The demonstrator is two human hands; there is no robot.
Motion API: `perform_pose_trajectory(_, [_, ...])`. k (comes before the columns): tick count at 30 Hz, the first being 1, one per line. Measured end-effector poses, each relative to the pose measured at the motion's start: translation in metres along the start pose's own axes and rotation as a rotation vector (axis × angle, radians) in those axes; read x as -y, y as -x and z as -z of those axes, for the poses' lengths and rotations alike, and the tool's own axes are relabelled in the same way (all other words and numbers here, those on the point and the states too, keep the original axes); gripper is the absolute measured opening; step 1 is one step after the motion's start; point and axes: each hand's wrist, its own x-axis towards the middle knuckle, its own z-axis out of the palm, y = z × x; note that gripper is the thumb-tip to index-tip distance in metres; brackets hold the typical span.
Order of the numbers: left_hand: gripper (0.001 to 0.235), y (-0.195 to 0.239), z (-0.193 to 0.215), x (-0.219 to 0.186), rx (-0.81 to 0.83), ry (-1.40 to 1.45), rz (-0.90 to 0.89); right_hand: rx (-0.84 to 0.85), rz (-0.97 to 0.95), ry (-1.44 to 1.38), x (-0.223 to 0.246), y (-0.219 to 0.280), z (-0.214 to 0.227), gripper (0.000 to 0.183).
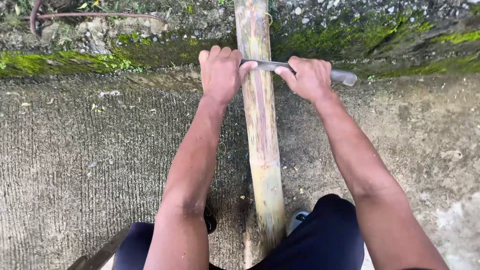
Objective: The recorder uses a knife to scrape the outer layer off a bamboo pole.
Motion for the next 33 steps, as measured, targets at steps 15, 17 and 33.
perform_pose_trajectory(15, [0.044,0.046,0.0,-0.015,-0.036,0.057,0.06,0.037,0.108,-0.025,-0.002,0.04,0.003,0.063])
perform_pose_trajectory(17, [0.044,0.022,-0.003,-0.003,-0.03,0.058,0.049,-0.06,0.147,0.0,-0.003,0.003,0.012,0.062])
perform_pose_trajectory(33, [0.046,0.019,0.0,0.0,0.043,0.038,-0.002,-0.119,0.124,-0.059,-0.001,0.022,-0.003,0.058])
